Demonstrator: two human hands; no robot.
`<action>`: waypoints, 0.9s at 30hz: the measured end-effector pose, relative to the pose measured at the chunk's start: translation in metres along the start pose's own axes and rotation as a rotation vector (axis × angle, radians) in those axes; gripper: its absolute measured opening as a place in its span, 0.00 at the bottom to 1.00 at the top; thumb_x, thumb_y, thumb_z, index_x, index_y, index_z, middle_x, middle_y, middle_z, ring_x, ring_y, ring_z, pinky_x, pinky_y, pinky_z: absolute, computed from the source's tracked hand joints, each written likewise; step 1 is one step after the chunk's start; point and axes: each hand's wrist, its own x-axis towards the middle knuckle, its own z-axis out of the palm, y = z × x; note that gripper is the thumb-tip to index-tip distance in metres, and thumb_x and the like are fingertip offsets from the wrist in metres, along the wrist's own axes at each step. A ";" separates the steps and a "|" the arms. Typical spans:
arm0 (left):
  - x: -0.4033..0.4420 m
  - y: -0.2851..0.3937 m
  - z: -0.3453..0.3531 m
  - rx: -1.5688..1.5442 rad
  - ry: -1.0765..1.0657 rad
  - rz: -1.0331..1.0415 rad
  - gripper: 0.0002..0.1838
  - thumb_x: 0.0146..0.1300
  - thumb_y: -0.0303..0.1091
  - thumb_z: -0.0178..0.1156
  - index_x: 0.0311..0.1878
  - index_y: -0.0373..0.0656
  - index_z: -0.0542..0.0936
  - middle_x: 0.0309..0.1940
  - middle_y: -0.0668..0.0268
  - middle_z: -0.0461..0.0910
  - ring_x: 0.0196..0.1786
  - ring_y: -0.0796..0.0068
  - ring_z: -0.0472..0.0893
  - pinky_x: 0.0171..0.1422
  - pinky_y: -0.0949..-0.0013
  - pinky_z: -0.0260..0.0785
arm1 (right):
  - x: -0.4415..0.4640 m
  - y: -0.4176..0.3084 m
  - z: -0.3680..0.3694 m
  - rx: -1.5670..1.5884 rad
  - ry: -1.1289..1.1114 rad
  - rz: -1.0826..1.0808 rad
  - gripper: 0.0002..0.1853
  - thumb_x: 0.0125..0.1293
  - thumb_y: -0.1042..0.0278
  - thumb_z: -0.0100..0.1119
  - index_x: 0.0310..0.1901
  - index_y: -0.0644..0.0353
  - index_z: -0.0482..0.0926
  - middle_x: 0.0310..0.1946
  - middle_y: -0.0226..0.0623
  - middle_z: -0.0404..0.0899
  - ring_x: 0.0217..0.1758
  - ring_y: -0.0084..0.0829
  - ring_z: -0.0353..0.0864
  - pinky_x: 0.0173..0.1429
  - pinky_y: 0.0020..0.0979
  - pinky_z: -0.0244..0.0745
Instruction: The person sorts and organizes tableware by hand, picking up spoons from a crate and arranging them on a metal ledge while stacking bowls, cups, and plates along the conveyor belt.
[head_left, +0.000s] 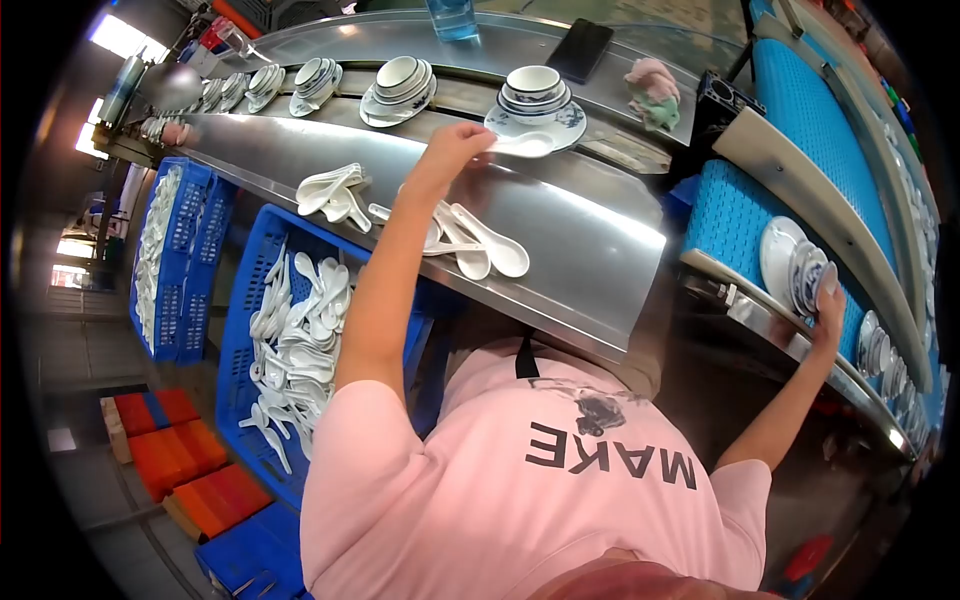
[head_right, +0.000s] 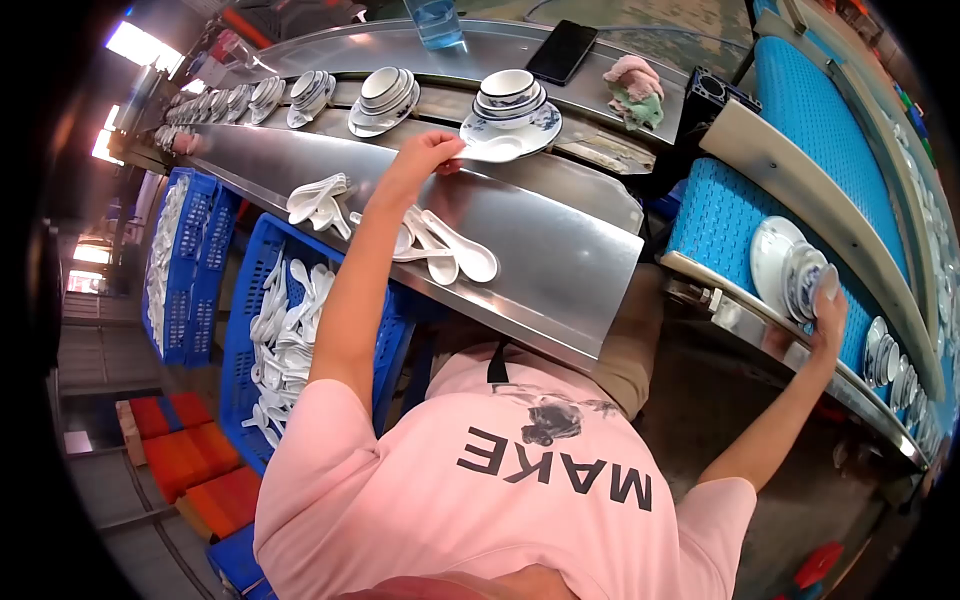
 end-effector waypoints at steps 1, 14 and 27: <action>0.002 0.001 0.002 -0.024 0.011 -0.023 0.10 0.55 0.36 0.60 0.36 0.39 0.78 0.26 0.69 0.78 0.27 0.82 0.76 0.32 0.80 0.66 | -0.014 -0.021 0.040 0.040 -0.015 -0.022 0.22 0.61 0.56 0.55 0.49 0.65 0.73 0.41 0.35 0.76 0.41 0.26 0.76 0.46 0.29 0.71; -0.002 -0.009 -0.015 0.874 0.482 0.394 0.13 0.48 0.34 0.59 0.39 0.41 0.77 0.32 0.59 0.79 0.40 0.58 0.76 0.47 0.62 0.67 | -0.014 -0.091 0.350 -0.060 -0.441 -0.255 0.18 0.46 0.74 0.53 0.42 0.65 0.76 0.33 0.32 0.78 0.35 0.23 0.74 0.40 0.25 0.70; 0.039 -0.002 0.007 1.648 -0.126 0.981 0.06 0.43 0.25 0.57 0.26 0.47 0.76 0.27 0.68 0.71 0.40 0.67 0.70 0.46 0.65 0.61 | 0.011 -0.060 0.161 -0.387 0.059 -0.419 0.17 0.62 0.62 0.53 0.51 0.58 0.75 0.45 0.35 0.77 0.46 0.27 0.76 0.48 0.27 0.72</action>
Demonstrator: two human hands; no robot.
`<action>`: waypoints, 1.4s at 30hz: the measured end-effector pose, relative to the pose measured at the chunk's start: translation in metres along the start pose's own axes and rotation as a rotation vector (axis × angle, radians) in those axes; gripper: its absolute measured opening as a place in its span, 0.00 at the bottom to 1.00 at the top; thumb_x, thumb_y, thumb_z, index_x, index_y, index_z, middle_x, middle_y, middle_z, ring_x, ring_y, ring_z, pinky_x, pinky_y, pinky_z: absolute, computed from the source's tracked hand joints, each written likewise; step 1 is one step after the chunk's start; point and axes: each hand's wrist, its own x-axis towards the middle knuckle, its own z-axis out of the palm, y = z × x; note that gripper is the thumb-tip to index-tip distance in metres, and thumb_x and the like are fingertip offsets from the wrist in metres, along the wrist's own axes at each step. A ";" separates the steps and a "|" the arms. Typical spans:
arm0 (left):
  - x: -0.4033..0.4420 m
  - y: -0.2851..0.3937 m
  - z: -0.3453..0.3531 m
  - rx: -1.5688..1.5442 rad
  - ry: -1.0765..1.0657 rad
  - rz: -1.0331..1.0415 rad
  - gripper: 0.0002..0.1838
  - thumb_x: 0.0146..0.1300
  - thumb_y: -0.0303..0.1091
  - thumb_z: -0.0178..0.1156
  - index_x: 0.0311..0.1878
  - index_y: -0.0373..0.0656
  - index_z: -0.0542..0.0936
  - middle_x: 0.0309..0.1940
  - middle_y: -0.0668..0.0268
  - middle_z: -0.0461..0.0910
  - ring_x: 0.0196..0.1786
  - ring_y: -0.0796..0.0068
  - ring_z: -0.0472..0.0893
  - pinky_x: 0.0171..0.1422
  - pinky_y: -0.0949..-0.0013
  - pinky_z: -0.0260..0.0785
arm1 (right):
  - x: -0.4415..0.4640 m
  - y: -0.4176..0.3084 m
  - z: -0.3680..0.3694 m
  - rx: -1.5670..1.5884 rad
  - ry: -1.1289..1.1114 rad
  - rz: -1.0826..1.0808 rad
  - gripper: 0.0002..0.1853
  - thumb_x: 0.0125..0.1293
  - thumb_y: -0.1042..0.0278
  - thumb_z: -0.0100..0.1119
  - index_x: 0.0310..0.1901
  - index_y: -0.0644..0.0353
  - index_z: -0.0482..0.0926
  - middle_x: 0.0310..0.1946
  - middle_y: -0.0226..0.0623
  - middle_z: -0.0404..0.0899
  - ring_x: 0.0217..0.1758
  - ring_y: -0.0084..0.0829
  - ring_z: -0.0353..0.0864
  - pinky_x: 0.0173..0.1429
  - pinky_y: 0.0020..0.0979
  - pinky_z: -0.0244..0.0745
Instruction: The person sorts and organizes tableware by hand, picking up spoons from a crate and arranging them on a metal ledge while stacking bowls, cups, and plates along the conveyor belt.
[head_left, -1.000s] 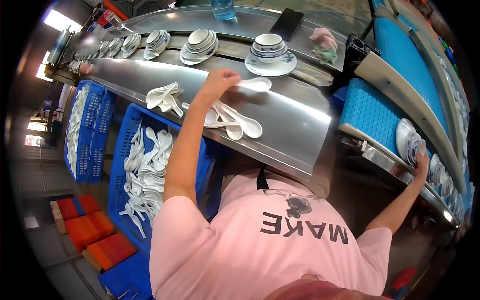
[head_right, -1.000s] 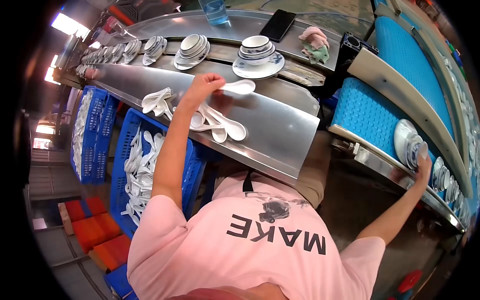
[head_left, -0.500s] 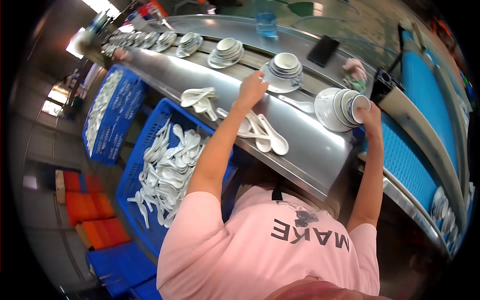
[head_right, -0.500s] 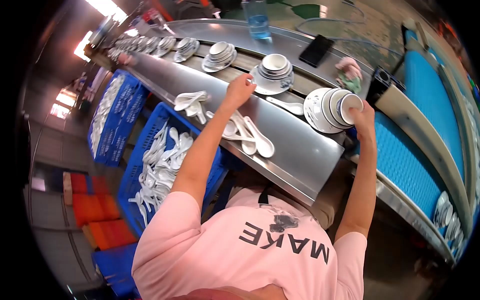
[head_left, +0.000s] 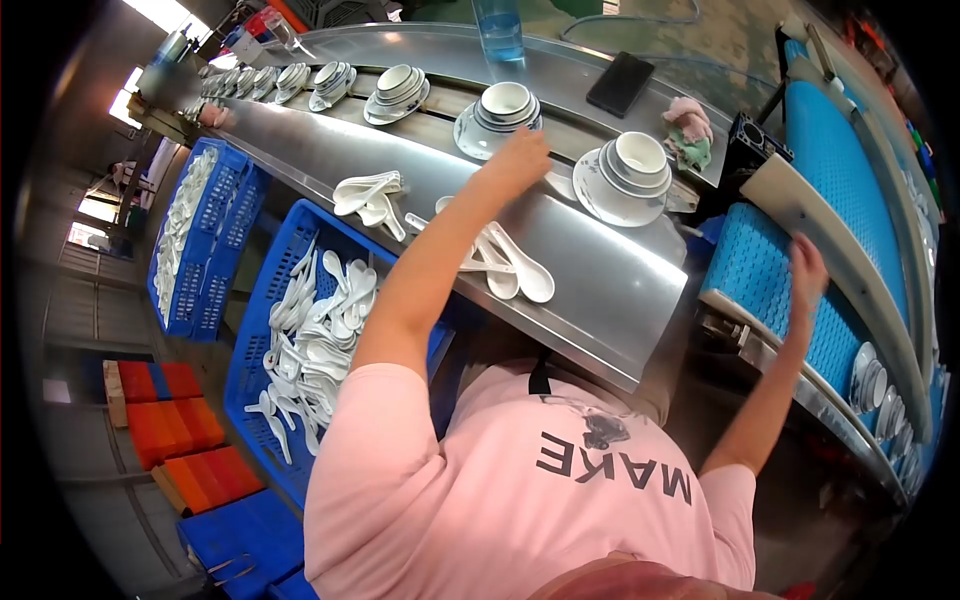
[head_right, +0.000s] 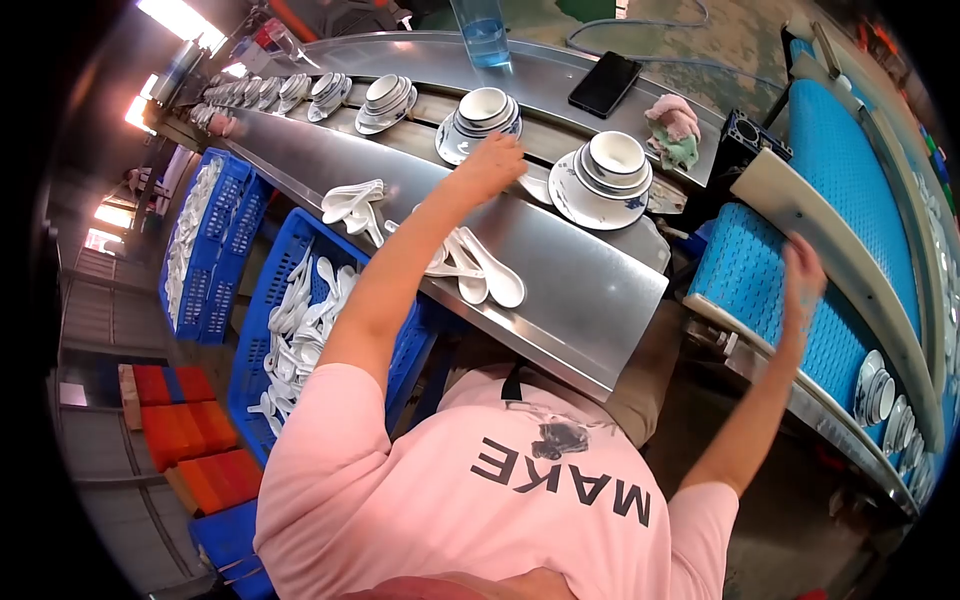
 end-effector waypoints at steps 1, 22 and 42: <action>-0.008 -0.008 -0.003 0.011 0.011 -0.011 0.05 0.43 0.25 0.57 0.25 0.47 0.77 0.26 0.67 0.71 0.40 0.67 0.70 0.46 0.65 0.61 | 0.004 0.050 -0.036 -0.207 0.149 -0.037 0.16 0.62 0.65 0.53 0.50 0.58 0.76 0.46 0.37 0.77 0.46 0.28 0.77 0.49 0.28 0.72; -0.074 0.018 -0.083 -0.865 -0.447 -0.513 0.13 0.47 0.37 0.64 0.35 0.40 0.80 0.24 0.65 0.79 0.27 0.76 0.76 0.35 0.72 0.68 | -0.083 0.068 -0.111 -0.717 0.214 0.017 0.15 0.62 0.62 0.51 0.47 0.59 0.76 0.37 0.45 0.80 0.38 0.40 0.80 0.44 0.33 0.72; -0.097 -0.007 -0.063 -0.960 -0.138 -0.669 0.24 0.49 0.43 0.63 0.48 0.42 0.75 0.38 0.58 0.78 0.41 0.66 0.77 0.47 0.67 0.68 | -0.003 0.085 -0.149 -0.264 -0.190 0.246 0.24 0.66 0.54 0.43 0.53 0.66 0.70 0.48 0.42 0.74 0.52 0.32 0.70 0.57 0.31 0.62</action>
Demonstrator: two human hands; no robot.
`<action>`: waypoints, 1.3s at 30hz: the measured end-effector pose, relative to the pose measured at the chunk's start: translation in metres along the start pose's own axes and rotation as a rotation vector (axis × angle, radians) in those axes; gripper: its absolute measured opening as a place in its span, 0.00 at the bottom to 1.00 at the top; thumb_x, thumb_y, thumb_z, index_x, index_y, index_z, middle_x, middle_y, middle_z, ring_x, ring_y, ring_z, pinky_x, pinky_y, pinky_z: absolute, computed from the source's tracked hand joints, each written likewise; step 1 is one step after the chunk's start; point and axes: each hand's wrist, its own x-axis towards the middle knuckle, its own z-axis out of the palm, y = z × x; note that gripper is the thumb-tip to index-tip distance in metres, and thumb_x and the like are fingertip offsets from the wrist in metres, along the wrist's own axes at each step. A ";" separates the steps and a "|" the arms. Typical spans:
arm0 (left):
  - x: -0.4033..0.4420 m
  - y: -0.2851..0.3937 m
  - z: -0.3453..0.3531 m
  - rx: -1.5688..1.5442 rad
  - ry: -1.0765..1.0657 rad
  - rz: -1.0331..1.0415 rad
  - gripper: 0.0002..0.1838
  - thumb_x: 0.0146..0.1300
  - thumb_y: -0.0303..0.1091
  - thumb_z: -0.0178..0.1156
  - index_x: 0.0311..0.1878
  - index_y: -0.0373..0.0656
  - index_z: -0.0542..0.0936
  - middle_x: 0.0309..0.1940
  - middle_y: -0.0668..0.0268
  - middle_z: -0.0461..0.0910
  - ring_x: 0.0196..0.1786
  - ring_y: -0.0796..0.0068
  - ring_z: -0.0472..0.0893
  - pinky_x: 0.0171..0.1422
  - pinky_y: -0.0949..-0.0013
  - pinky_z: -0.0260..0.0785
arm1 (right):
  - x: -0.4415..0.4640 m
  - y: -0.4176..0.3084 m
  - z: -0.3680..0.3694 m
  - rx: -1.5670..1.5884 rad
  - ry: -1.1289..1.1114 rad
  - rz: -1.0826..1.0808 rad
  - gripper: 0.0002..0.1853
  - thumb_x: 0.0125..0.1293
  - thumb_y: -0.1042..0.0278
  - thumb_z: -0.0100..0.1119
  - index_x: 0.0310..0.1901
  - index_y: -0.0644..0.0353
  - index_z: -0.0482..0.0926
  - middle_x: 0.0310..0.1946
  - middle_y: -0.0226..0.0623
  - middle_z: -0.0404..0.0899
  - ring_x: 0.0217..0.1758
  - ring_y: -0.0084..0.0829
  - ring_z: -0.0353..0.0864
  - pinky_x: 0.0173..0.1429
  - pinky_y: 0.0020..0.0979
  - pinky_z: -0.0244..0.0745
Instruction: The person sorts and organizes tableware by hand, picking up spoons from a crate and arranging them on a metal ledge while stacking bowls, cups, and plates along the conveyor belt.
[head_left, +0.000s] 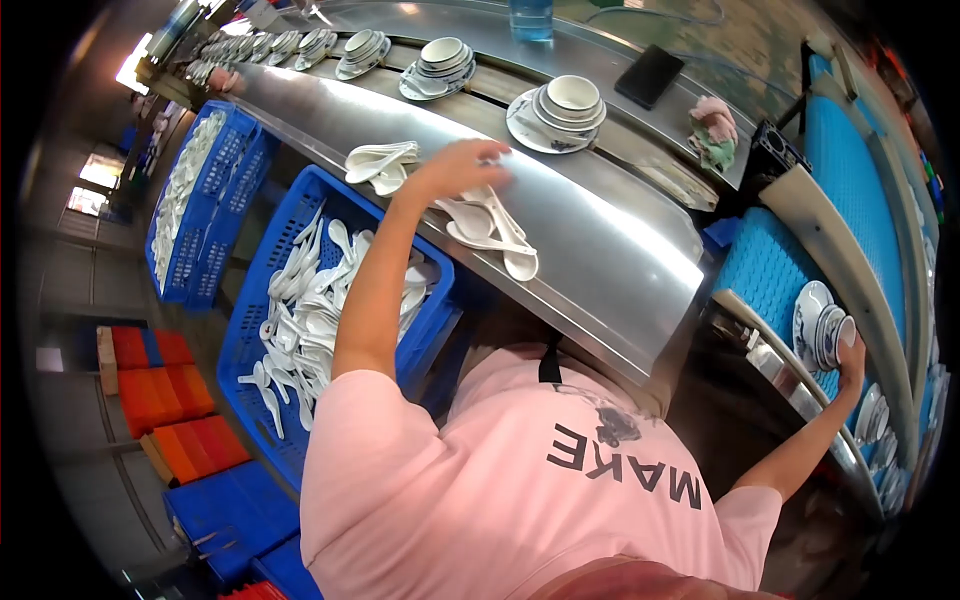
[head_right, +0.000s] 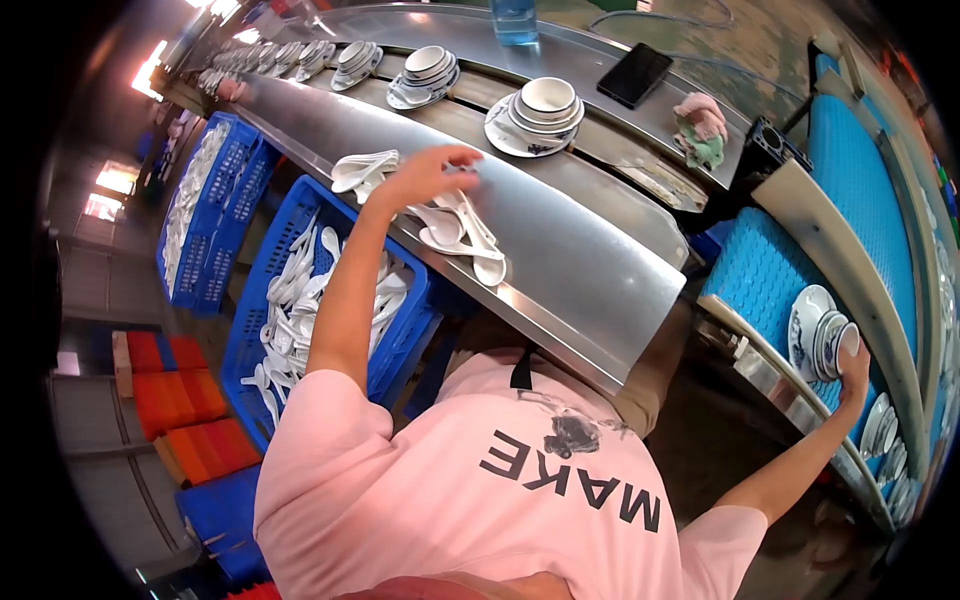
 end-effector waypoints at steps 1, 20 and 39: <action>-0.009 0.000 -0.002 0.068 -0.081 0.066 0.24 0.48 0.45 0.64 0.48 0.43 0.76 0.40 0.58 0.78 0.44 0.64 0.76 0.49 0.65 0.67 | -0.007 -0.019 0.004 0.063 -0.037 0.010 0.24 0.67 0.56 0.42 0.56 0.67 0.67 0.52 0.42 0.70 0.56 0.32 0.68 0.60 0.29 0.58; -0.066 0.012 0.057 0.523 0.399 0.387 0.13 0.45 0.37 0.65 0.37 0.54 0.79 0.35 0.64 0.73 0.42 0.62 0.72 0.45 0.63 0.65 | -0.001 -0.319 0.257 0.514 -0.575 -0.293 0.18 0.59 0.65 0.52 0.51 0.60 0.72 0.31 0.24 0.72 0.25 0.16 0.68 0.26 0.19 0.65; 0.067 0.001 0.035 0.318 0.231 -0.019 0.22 0.42 0.33 0.63 0.45 0.42 0.75 0.41 0.53 0.75 0.46 0.53 0.74 0.51 0.59 0.67 | 0.007 0.119 -0.050 -0.351 0.918 0.140 0.17 0.59 0.60 0.51 0.49 0.51 0.77 0.43 0.45 0.78 0.46 0.42 0.78 0.49 0.35 0.71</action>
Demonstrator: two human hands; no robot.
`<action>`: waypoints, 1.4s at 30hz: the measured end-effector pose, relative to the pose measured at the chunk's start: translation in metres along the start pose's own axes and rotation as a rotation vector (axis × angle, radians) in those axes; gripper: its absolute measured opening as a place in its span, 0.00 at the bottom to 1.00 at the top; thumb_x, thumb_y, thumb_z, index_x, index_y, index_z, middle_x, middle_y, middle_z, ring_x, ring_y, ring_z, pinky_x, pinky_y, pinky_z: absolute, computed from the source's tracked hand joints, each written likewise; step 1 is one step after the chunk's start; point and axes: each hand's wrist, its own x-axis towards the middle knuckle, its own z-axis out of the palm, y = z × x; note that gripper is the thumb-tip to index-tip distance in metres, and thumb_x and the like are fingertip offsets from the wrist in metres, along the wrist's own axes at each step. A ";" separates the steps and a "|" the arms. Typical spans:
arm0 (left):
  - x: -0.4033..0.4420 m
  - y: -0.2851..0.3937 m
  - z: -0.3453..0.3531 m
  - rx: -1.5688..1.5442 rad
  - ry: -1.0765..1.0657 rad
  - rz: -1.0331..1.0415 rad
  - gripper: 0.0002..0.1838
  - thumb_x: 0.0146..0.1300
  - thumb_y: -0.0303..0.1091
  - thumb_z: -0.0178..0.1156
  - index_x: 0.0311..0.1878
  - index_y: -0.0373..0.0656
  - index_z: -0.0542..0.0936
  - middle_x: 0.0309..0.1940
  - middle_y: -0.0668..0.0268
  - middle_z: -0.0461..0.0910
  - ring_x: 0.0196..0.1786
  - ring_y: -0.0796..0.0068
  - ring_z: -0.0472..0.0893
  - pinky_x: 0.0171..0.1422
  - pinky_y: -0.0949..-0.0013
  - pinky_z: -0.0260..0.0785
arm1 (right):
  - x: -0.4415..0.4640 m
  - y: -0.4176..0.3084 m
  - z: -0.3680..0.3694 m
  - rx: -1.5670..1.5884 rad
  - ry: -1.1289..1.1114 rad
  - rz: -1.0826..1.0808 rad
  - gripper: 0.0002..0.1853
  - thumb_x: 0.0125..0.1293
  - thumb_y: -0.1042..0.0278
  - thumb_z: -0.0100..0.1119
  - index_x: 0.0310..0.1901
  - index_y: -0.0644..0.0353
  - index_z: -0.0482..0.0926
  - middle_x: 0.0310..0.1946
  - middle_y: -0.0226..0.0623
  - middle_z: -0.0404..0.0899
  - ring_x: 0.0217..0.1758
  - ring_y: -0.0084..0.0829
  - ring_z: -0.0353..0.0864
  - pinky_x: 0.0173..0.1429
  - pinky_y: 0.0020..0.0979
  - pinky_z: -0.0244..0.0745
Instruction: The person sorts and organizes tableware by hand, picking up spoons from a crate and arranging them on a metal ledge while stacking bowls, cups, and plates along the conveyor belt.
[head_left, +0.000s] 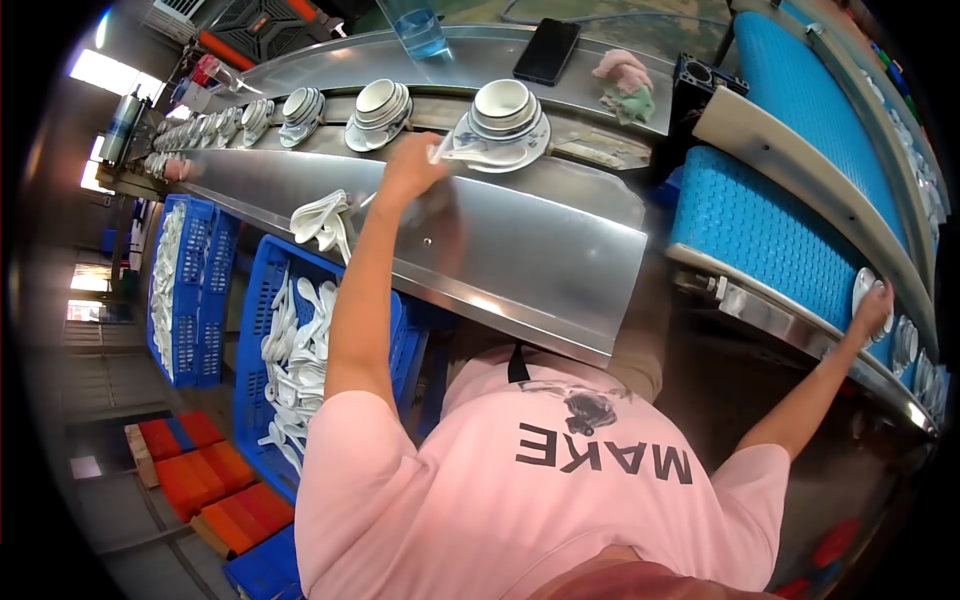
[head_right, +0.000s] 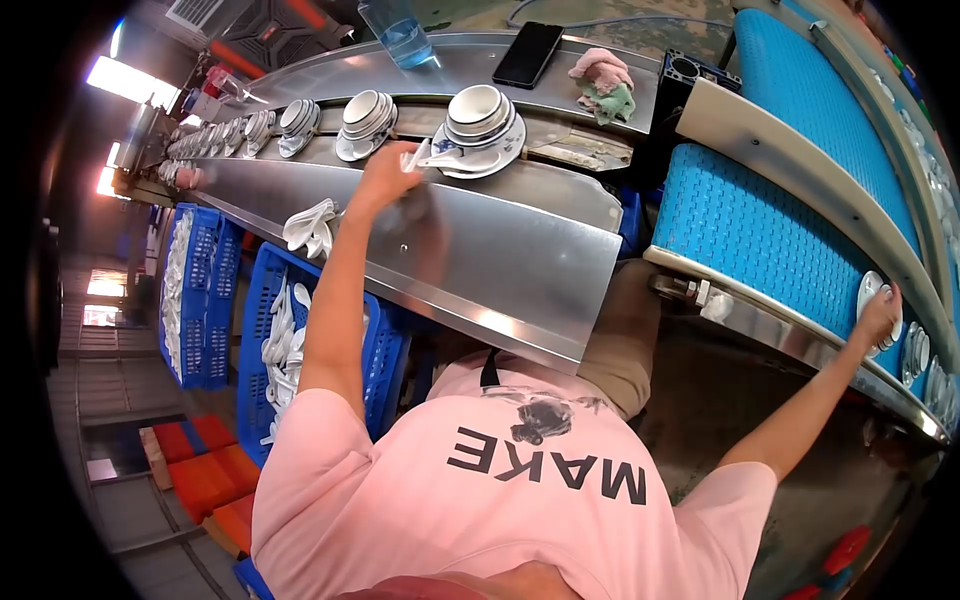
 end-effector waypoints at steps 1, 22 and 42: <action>0.000 -0.006 -0.004 -0.015 -0.003 -0.029 0.23 0.41 0.32 0.63 0.45 0.42 0.75 0.40 0.53 0.76 0.46 0.52 0.74 0.51 0.59 0.66 | 0.010 0.014 -0.006 -0.086 0.074 0.069 0.18 0.58 0.56 0.51 0.50 0.48 0.77 0.43 0.47 0.78 0.46 0.47 0.77 0.51 0.39 0.70; -0.098 0.024 0.007 0.026 0.300 0.148 0.16 0.44 0.22 0.56 0.41 0.41 0.75 0.36 0.58 0.72 0.42 0.54 0.72 0.45 0.59 0.66 | -0.112 -0.176 -0.048 0.904 -0.958 0.021 0.21 0.55 0.57 0.57 0.48 0.61 0.74 0.41 0.34 0.76 0.44 0.27 0.72 0.51 0.29 0.64; -0.024 0.052 0.059 -0.004 0.501 0.082 0.14 0.51 0.30 0.57 0.42 0.36 0.75 0.40 0.52 0.73 0.45 0.51 0.73 0.50 0.58 0.65 | -0.179 -0.364 0.009 0.997 -0.767 -0.298 0.15 0.56 0.64 0.54 0.42 0.64 0.77 0.31 0.41 0.80 0.34 0.31 0.79 0.42 0.30 0.72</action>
